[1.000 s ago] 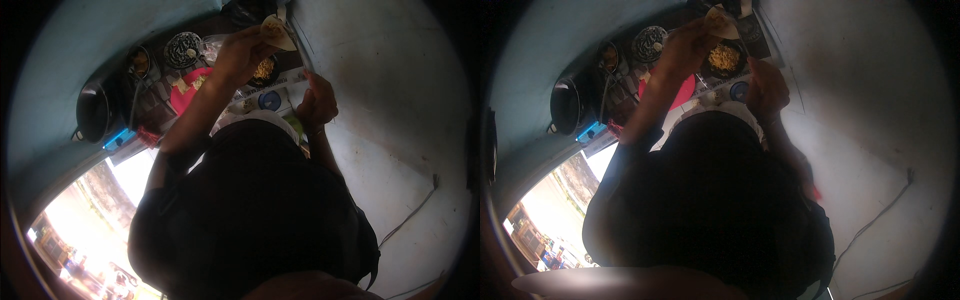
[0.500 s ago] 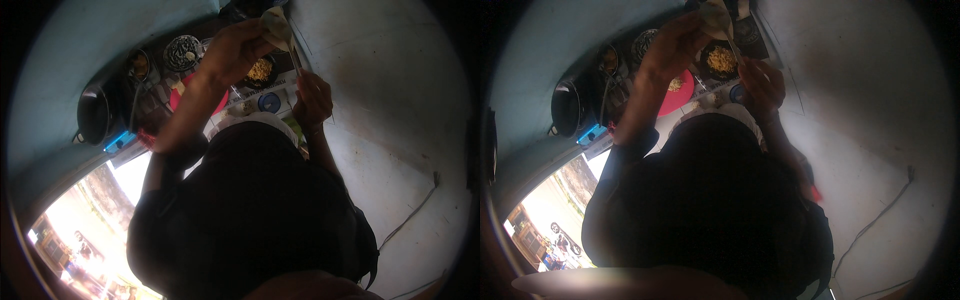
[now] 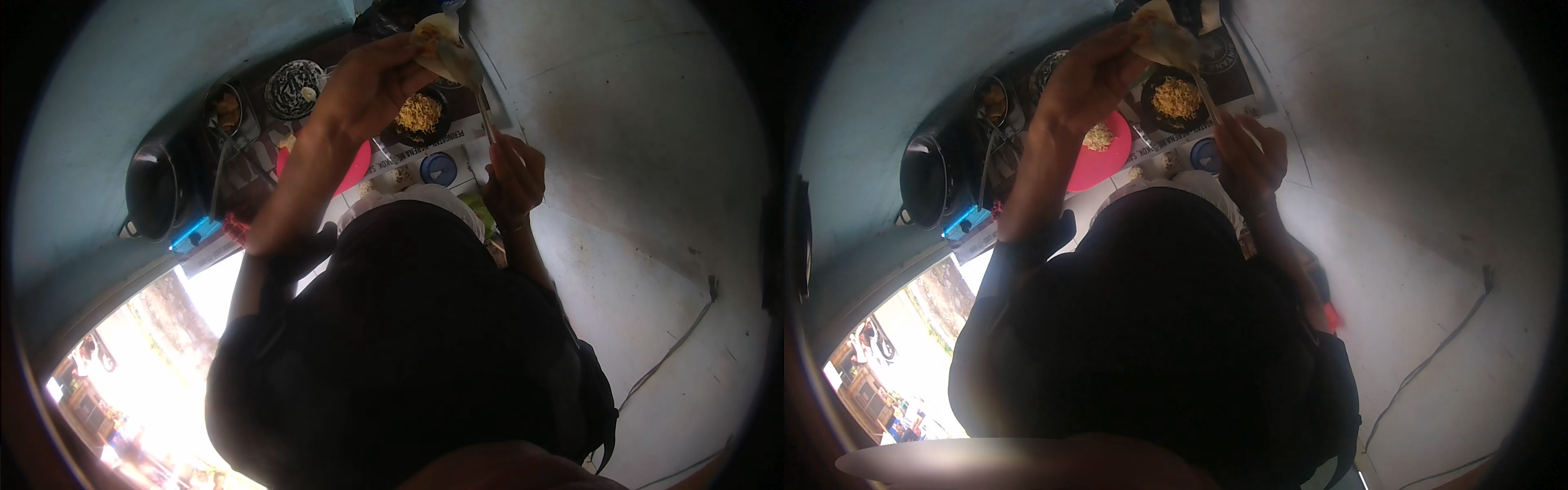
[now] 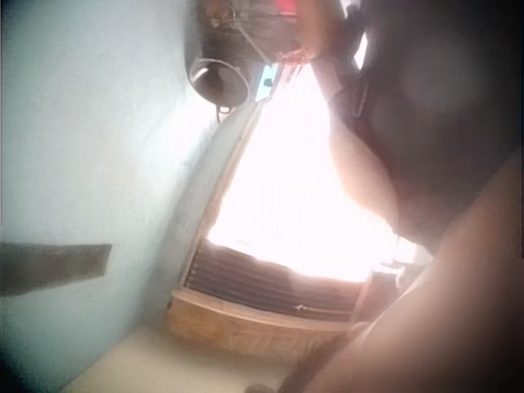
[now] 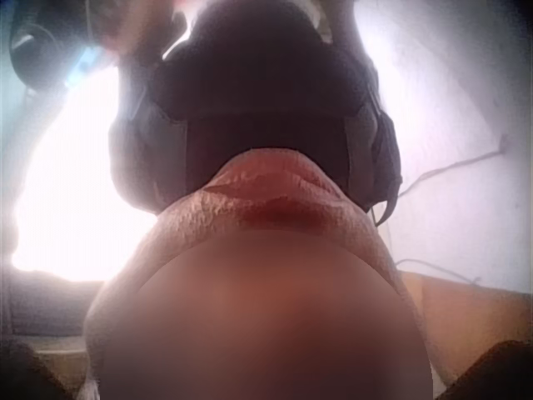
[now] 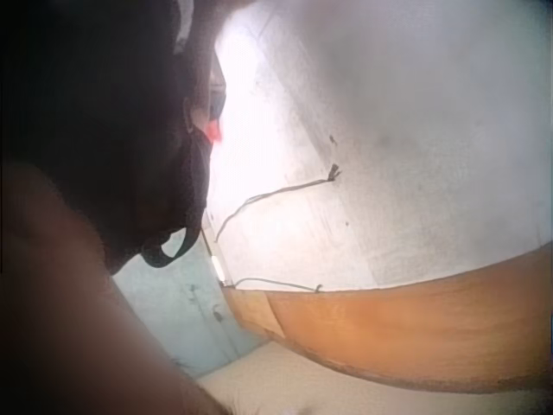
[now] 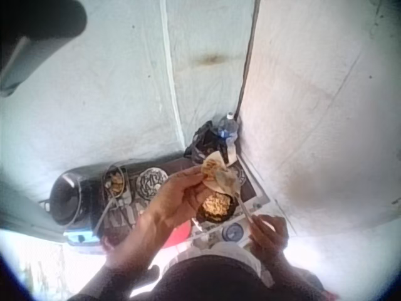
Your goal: The person assembles a street food snack by placing shredded ingredients and a yellow filling into a cone wrapper using a spoon. They fold the wrapper and place the finished item on a pink tray, repeating the process.
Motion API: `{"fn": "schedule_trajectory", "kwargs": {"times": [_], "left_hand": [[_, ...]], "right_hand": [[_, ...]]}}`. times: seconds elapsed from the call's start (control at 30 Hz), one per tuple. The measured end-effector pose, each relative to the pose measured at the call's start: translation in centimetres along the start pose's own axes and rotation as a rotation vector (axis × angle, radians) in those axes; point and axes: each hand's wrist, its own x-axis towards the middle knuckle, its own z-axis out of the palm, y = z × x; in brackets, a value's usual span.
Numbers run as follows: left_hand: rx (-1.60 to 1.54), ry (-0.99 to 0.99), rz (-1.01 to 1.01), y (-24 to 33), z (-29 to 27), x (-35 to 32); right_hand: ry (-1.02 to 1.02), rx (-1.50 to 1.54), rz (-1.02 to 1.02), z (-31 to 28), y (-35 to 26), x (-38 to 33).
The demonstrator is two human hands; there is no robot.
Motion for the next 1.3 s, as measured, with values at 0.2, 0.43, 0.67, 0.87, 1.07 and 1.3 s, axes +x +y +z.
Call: {"fn": "schedule_trajectory", "kwargs": {"times": [0.2, 0.43, 0.67, 0.87, 1.07, 1.3], "left_hand": [[0.053, 0.049, 0.024, -0.3, -0.8, 0.3], [0.049, 0.016, 0.008, -1.4, -2.1, 1.1], [0.085, 0.037, -0.001, -2.5, -2.2, 1.2], [0.105, 0.1, 0.006, -3.0, -2.3, 2.4], [0.159, 0.051, -0.013, -3.7, -2.6, 2.8], [0.243, 0.04, -0.015, -3.6, -2.6, 2.2]], "right_hand": [[-0.015, 0.038, 0.13, -1.0, -0.4, -0.5], [-0.025, 0.256, 0.67, -1.1, -0.6, 0.3], [0.015, 0.392, 0.737, -0.7, 0.0, 1.2], [0.021, 0.388, 0.71, -0.3, 1.1, 1.9], [-0.068, 0.364, 0.552, -0.3, 2.8, 3.0], [-0.16, 0.227, 0.378, -2.1, 3.8, 3.3]]}}
